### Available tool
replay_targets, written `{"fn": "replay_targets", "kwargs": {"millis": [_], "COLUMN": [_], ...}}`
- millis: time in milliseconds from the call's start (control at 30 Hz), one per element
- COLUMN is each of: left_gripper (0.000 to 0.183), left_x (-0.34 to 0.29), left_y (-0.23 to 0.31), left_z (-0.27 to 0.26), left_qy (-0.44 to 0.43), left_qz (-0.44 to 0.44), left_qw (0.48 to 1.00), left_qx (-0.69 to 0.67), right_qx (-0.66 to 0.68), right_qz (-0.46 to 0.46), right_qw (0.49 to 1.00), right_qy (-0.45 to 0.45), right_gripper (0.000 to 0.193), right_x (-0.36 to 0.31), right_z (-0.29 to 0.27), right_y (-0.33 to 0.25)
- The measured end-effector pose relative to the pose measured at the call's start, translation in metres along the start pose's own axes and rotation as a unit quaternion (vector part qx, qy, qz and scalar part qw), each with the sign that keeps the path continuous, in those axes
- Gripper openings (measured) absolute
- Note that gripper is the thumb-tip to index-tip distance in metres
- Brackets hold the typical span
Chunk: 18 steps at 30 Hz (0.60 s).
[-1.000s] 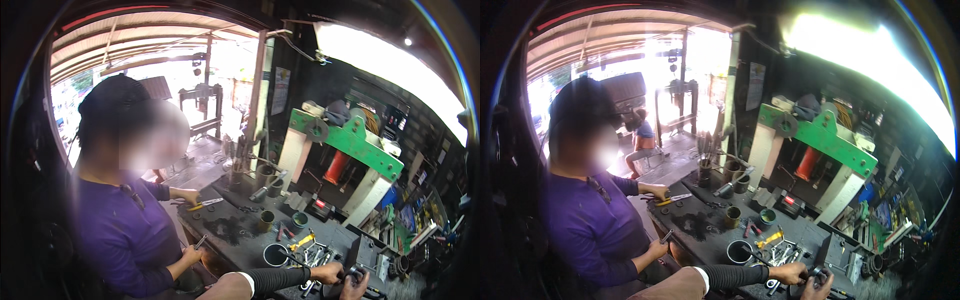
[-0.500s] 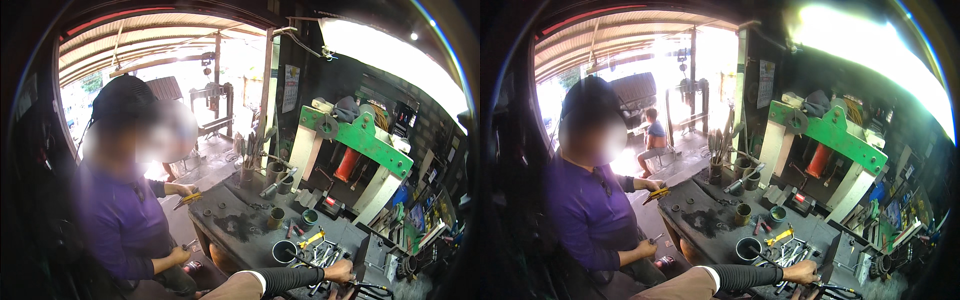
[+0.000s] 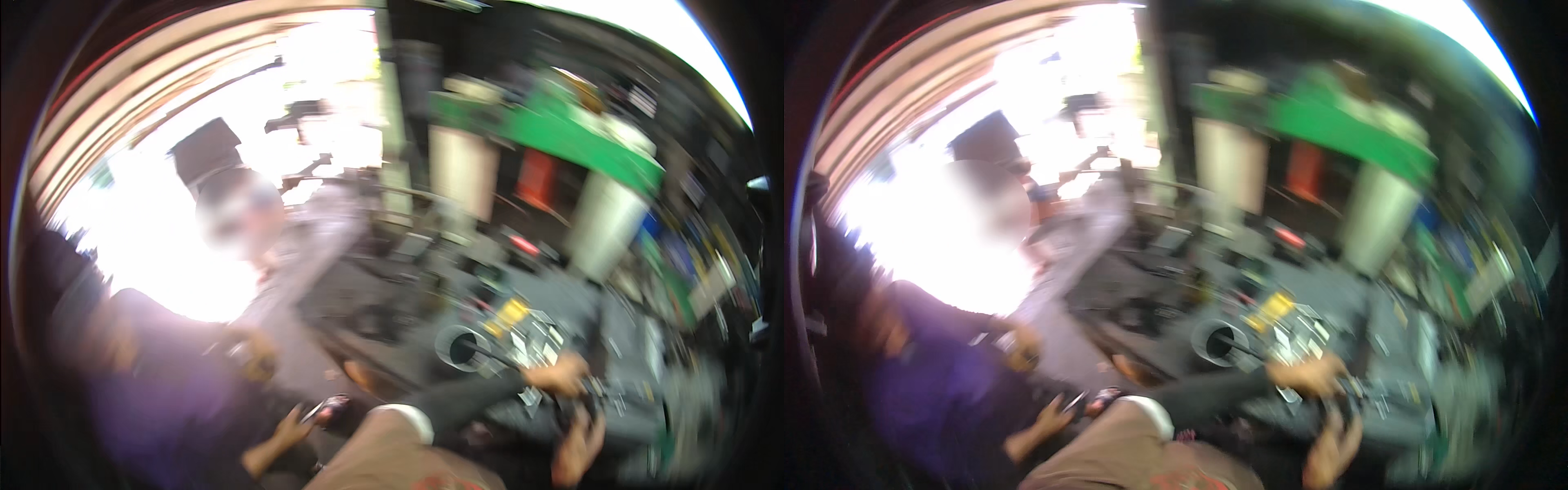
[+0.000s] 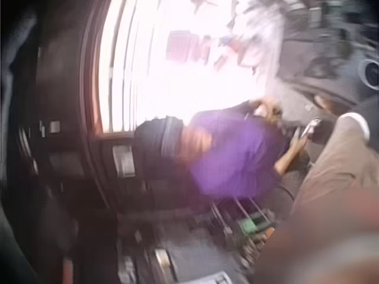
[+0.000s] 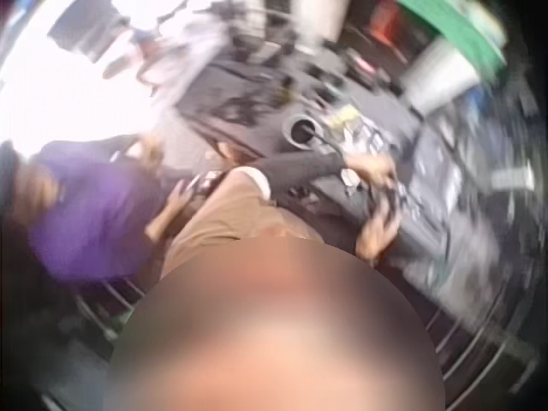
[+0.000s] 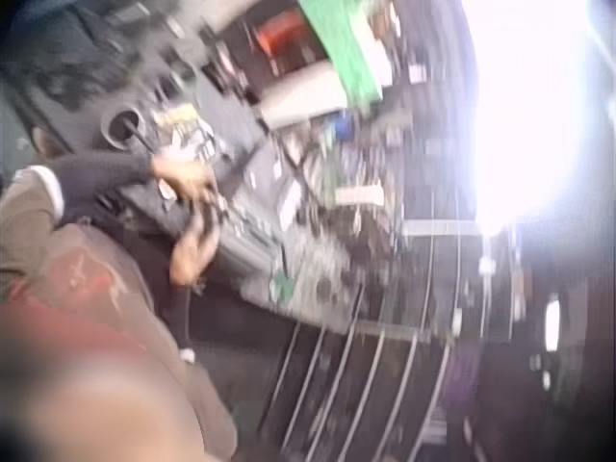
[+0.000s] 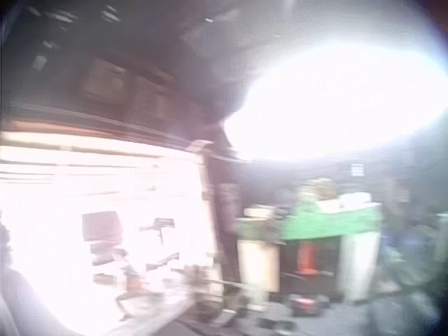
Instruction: The person handles a black cable and a flexible corrugated tube on a workbench, aligning and fitting the tube over the cable. They then pick up a wrench and continue adjusting the cable assembly.
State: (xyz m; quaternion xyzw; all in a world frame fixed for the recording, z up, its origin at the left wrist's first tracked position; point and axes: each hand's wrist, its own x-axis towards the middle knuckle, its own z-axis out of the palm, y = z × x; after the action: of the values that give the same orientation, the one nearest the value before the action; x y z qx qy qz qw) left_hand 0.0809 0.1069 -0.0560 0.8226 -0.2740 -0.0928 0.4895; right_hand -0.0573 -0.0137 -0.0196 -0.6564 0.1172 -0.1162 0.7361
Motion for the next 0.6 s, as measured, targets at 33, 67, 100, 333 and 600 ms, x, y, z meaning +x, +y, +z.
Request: {"fn": "replay_targets", "kwargs": {"millis": [33, 67, 100, 333, 600], "left_gripper": [0.038, 0.041, 0.036, 0.051, 0.056], "left_x": [-0.005, -0.007, -0.015, -0.005, 0.021], "left_y": [0.002, 0.003, 0.005, 0.046, 0.052], "left_z": [-0.004, -0.013, -0.017, -0.001, 0.007], "left_qy": [-0.039, -0.106, -0.067, 0.022, -0.071], "left_qz": [0.002, -0.075, -0.01, -0.099, -0.154], "left_qw": [0.999, 0.99, 0.998, 0.992, 0.983], "left_qx": [-0.018, -0.057, -0.005, 0.08, 0.076], "right_qx": [-0.081, -0.048, -0.075, -0.066, -0.09], "right_qz": [-0.044, -0.033, -0.093, -0.117, -0.12], "right_qw": [0.996, 0.998, 0.992, 0.991, 0.988], "right_qy": [-0.009, 0.008, -0.044, -0.005, 0.032], "right_gripper": [0.029, 0.028, 0.028, 0.035, 0.04], "right_x": [0.004, 0.015, 0.027, 0.008, 0.07], "right_z": [0.004, 0.012, 0.01, -0.041, -0.023], "right_y": [-0.006, -0.006, -0.006, 0.048, 0.122]}}
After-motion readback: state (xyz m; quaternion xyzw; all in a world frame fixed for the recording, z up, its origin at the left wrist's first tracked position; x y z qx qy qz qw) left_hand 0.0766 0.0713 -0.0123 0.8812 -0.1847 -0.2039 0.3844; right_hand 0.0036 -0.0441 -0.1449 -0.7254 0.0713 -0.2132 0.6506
